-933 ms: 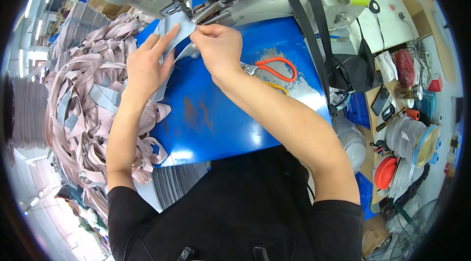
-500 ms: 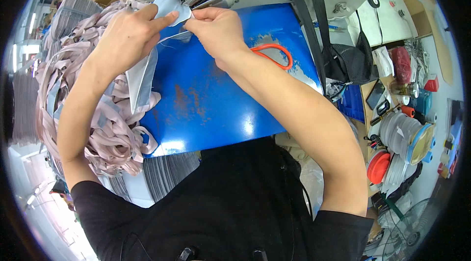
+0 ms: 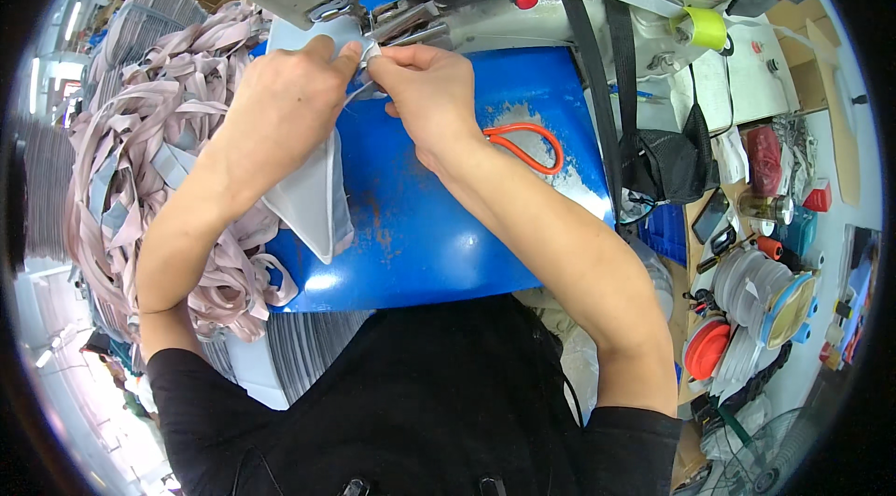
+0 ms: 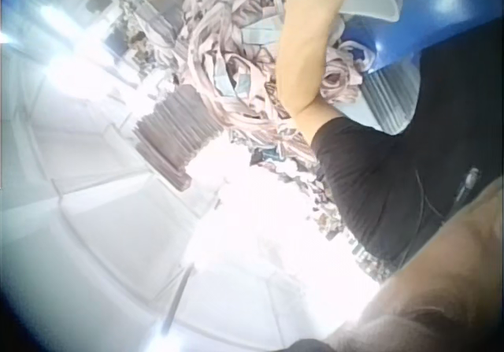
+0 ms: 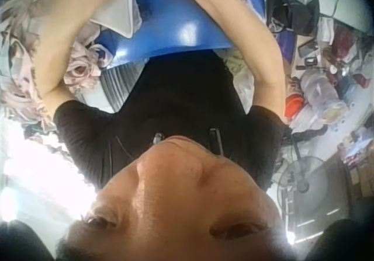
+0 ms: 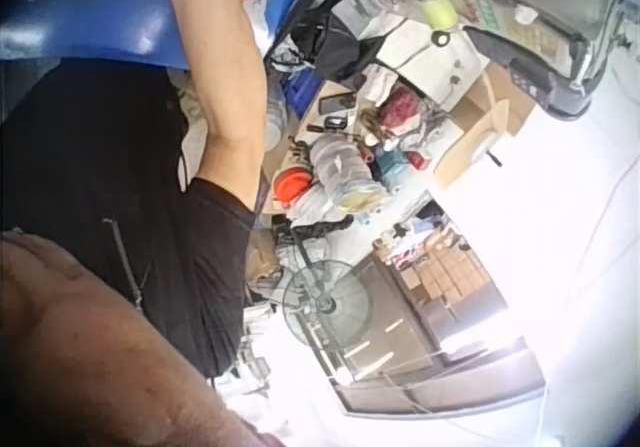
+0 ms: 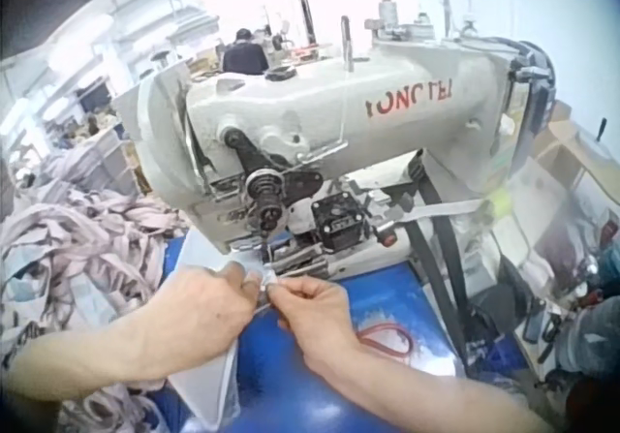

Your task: The person assembles face masks by inserting pink elastic straps into the edges of light blue fabric pieces. They feed the fabric through a sewing machine to stitch the straps in place, then use scissors to trim the excess elastic. The process is repeated for multiple units in a continuous workflow.

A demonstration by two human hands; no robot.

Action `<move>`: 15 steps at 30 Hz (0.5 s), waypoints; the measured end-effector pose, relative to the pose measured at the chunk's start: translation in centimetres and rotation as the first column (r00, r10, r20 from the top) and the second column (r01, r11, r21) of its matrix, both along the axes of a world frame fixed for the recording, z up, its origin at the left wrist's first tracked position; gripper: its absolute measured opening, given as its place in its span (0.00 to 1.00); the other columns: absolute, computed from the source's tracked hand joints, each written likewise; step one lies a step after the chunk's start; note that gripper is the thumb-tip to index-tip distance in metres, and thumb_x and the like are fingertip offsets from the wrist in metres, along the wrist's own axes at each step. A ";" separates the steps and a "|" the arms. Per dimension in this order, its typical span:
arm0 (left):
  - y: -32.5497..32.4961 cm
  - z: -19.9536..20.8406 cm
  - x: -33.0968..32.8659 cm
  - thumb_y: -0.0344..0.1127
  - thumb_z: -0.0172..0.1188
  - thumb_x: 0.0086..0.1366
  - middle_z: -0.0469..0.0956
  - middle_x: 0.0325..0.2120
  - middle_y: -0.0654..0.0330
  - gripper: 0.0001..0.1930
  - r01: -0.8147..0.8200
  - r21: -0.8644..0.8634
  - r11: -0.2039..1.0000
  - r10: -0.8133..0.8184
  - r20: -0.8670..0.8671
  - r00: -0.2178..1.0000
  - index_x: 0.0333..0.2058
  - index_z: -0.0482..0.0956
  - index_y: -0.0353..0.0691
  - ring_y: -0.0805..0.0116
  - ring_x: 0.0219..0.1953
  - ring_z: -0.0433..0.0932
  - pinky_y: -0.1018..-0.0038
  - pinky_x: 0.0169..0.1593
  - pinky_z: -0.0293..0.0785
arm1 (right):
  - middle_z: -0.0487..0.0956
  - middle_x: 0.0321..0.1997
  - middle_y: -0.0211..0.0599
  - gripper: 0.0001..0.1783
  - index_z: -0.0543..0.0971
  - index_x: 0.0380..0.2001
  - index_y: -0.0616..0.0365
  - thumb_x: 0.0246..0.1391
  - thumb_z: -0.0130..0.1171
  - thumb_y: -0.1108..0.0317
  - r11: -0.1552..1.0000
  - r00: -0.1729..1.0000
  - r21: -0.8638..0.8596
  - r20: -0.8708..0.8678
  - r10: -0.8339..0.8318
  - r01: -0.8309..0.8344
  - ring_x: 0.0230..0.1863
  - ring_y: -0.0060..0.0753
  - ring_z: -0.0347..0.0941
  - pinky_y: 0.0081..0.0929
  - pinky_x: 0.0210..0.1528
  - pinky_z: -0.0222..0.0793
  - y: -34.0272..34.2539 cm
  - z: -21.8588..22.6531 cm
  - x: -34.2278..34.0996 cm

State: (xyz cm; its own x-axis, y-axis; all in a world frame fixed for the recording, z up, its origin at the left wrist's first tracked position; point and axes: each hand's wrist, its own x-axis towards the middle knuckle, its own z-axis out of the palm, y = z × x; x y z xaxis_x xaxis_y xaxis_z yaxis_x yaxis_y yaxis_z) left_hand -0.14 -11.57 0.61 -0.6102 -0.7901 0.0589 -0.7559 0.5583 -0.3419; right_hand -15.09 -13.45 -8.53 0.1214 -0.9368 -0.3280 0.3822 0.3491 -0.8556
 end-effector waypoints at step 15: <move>0.7 -1.9 -2.0 0.28 0.63 0.61 0.81 0.32 0.47 0.15 -0.127 -0.011 0.992 0.123 -0.189 0.974 0.47 0.81 0.30 0.49 0.29 0.84 0.59 0.33 0.81 | 0.85 0.31 0.31 0.11 0.88 0.38 0.65 0.58 0.71 0.67 1.000 0.996 -0.009 0.083 -0.012 0.013 0.30 0.18 0.78 0.21 0.29 0.70 0.0 -0.5 0.0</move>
